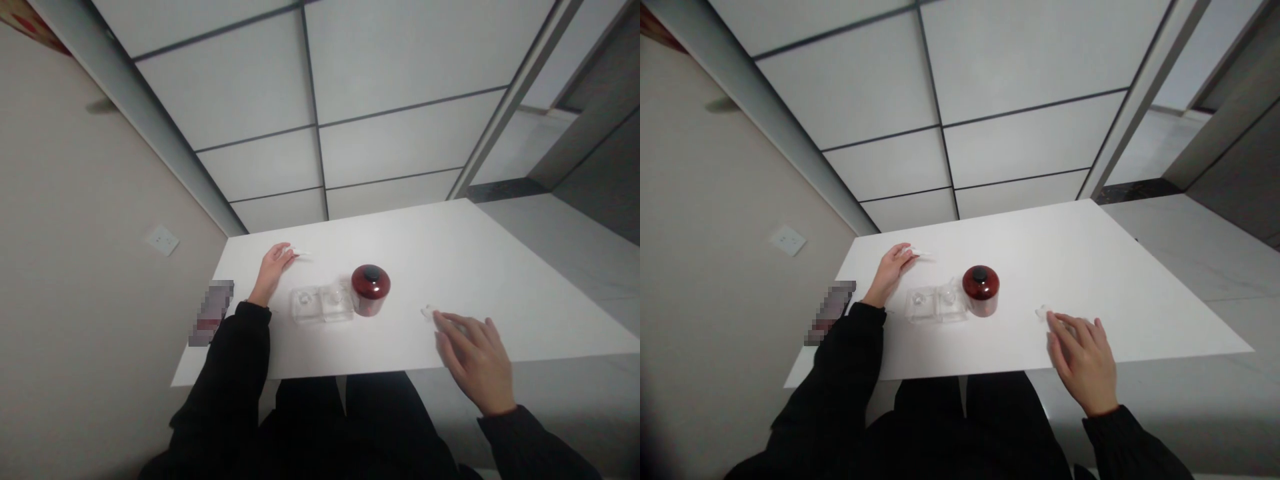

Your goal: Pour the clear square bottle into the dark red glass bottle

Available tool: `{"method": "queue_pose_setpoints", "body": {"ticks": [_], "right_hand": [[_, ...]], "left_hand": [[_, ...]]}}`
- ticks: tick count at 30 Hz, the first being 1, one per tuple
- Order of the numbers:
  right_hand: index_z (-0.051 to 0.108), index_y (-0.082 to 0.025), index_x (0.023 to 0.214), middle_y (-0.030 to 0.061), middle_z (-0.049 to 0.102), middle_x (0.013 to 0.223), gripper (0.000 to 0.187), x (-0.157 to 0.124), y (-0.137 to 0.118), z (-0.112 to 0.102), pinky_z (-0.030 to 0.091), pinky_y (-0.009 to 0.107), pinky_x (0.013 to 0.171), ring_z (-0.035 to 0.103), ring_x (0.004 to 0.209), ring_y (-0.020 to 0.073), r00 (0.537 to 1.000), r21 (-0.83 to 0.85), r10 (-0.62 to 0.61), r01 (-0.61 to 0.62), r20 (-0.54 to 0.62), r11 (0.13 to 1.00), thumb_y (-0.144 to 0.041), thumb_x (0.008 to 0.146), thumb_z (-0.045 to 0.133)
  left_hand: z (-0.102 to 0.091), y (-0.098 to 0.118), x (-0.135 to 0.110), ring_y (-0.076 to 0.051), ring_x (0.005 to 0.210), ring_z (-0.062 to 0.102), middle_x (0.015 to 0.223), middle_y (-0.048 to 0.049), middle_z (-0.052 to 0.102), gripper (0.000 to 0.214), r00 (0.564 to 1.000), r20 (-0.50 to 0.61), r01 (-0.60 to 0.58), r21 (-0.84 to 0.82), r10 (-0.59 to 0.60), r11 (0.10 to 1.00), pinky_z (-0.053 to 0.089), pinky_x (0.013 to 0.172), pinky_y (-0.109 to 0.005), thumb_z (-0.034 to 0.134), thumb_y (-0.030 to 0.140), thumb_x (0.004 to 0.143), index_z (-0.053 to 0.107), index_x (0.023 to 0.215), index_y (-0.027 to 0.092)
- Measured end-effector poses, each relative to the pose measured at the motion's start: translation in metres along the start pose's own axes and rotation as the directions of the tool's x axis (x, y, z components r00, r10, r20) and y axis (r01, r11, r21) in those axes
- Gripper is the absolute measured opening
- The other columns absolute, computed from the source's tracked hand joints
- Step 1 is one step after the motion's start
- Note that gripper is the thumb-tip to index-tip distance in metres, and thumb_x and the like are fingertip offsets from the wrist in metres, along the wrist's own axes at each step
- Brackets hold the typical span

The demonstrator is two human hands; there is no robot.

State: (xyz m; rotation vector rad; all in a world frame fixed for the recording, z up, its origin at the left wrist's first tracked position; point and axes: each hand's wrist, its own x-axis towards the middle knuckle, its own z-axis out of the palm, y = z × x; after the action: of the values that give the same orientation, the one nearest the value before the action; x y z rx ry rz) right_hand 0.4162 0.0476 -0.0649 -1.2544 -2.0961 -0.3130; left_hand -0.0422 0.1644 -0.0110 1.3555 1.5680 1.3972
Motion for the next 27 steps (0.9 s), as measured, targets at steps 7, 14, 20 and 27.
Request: {"method": "queue_pose_setpoints", "body": {"ticks": [7, 14, 20, 27], "right_hand": [[0.067, -0.022, 0.134, 0.0168, 0.068, 0.130, 0.033, 0.011, -0.008, -0.009, 0.052, 0.066, 0.107, 0.068, 0.111, 0.0343, 0.997, 0.136, 0.064, -0.058, -0.040, 0.989, -0.028, 0.102, 0.063], [0.067, -0.022, 0.129, 0.0111, 0.072, 0.121, 0.033, 0.117, -0.055, -0.049, 0.049, 0.057, 0.118, 0.070, 0.109, 0.0249, 0.980, 0.252, -0.197, 0.201, -0.043, 0.947, -0.014, 0.097, 0.068], [0.067, -0.021, 0.132, 0.0086, 0.076, 0.123, 0.044, 0.215, -0.102, -0.030, 0.044, 0.059, 0.124, 0.069, 0.117, 0.0275, 0.715, 0.299, -0.622, 0.547, 0.319, 0.782, -0.029, 0.091, 0.081], [0.077, -0.025, 0.096, 0.0021, 0.078, 0.090, 0.014, 0.232, -0.118, -0.003, 0.037, 0.057, 0.128, 0.070, 0.097, 0.0255, 0.531, 0.277, -0.673, 0.640, 0.515, 0.717, -0.022, 0.084, 0.084]], "left_hand": [[0.019, -0.027, 0.013, -0.023, 0.107, 0.070, 0.116, -0.0074, 0.075, 0.027, 0.999, 0.014, -0.038, 0.189, 0.036, 0.981, 0.056, 0.104, -0.046, 0.076, 0.033, 0.093, 0.069, 0.113, 0.017], [0.025, -0.028, 0.008, -0.026, 0.106, 0.067, 0.113, -0.0057, 0.077, 0.021, 0.991, 0.101, -0.121, 0.356, 0.091, 0.927, 0.049, 0.111, -0.047, 0.078, 0.022, 0.085, 0.075, 0.106, 0.023], [0.028, -0.021, 0.006, -0.027, 0.118, 0.067, 0.127, -0.0080, 0.073, 0.041, 0.973, 0.166, -0.210, 0.352, 0.160, 0.912, 0.050, 0.114, -0.047, 0.081, 0.018, 0.081, 0.071, 0.121, 0.022], [0.031, -0.016, 0.004, -0.025, 0.117, 0.068, 0.133, -0.0112, 0.070, 0.034, 0.971, 0.089, -0.238, 0.259, 0.223, 0.936, 0.053, 0.110, -0.044, 0.069, 0.022, 0.093, 0.068, 0.127, 0.020]]}}
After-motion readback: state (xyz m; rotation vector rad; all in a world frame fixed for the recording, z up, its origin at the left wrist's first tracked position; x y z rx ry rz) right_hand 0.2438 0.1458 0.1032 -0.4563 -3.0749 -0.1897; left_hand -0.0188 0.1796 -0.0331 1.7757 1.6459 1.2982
